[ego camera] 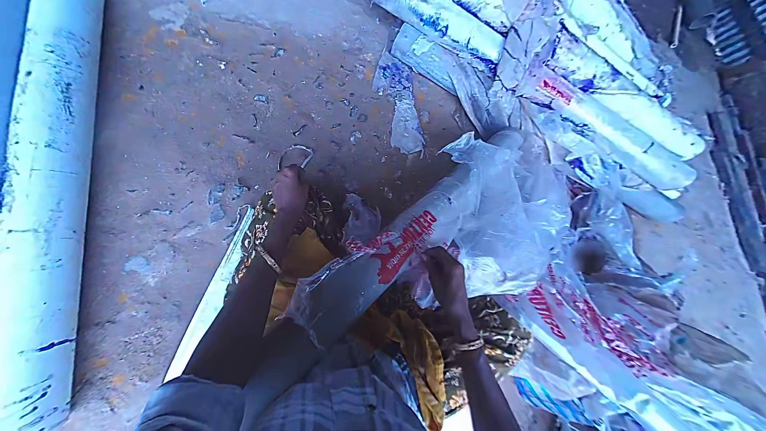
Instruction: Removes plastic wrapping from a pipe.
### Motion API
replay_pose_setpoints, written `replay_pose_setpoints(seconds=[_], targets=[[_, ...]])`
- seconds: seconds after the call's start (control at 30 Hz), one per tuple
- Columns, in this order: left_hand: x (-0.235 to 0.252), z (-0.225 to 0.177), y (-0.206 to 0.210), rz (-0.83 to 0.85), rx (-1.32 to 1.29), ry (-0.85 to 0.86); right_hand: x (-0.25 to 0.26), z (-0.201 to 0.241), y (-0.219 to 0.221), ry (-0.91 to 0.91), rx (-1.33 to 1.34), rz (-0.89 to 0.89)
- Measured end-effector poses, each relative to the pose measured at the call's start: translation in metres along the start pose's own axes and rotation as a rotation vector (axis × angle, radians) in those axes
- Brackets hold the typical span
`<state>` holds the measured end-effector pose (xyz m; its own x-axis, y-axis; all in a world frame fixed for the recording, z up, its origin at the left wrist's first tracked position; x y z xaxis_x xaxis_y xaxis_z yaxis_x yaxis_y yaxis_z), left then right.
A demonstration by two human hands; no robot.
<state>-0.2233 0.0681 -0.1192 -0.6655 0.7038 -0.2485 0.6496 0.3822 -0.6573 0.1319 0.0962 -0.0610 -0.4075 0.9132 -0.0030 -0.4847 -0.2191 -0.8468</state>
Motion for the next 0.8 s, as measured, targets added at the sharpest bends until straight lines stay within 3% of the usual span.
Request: replay_pose_setpoints(seconds=[0.07, 0.17, 0.2, 0.27, 0.37, 0.5, 0.57, 0.7, 0.8], targets=[[0.009, -0.010, 0.005, 0.026, -0.055, 0.042, -0.002, -0.025, 0.002, 0.051, 0.140, 0.038], [-0.019, -0.076, 0.042, 0.194, -0.319, 0.397, 0.006, -0.027, -0.002, 0.054, 0.176, 0.022], [-0.045, -0.099, 0.054, 0.308, -0.331, 0.488, 0.007, -0.025, -0.001, 0.056, 0.184, 0.015], [-0.097, -0.127, 0.076, 0.531, -0.110, 0.533, 0.010, -0.026, 0.002, 0.068, 0.209, 0.002], [-0.137, -0.119, 0.097, 0.718, 0.310, 0.408, 0.010, -0.024, 0.006, 0.092, 0.146, -0.037], [-0.133, -0.095, 0.106, 0.695, 0.351, 0.467, -0.007, 0.018, -0.005, 0.047, -0.196, -0.344], [-0.127, -0.092, 0.108, 0.719, 0.322, 0.464, -0.008, 0.042, -0.011, -0.021, -0.224, -0.486], [-0.125, -0.095, 0.113, 0.867, 0.338, 0.541, 0.017, 0.046, 0.032, 0.086, -0.029, -0.298], [-0.114, -0.090, 0.116, 0.920, 0.200, 0.669, 0.021, 0.032, 0.047, 0.080, -0.100, -0.315]])
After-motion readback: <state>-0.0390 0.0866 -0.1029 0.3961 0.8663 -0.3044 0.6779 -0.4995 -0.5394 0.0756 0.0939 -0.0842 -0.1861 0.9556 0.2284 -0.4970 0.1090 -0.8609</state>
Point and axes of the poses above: each hand's wrist, its own x-axis towards the middle knuckle, its own y-axis out of the palm, z = x × y, the point moved 9 cm from there along x, towards the middle knuckle, and after that the axes turned 8 degrees about -x, right-handed, at the moved point
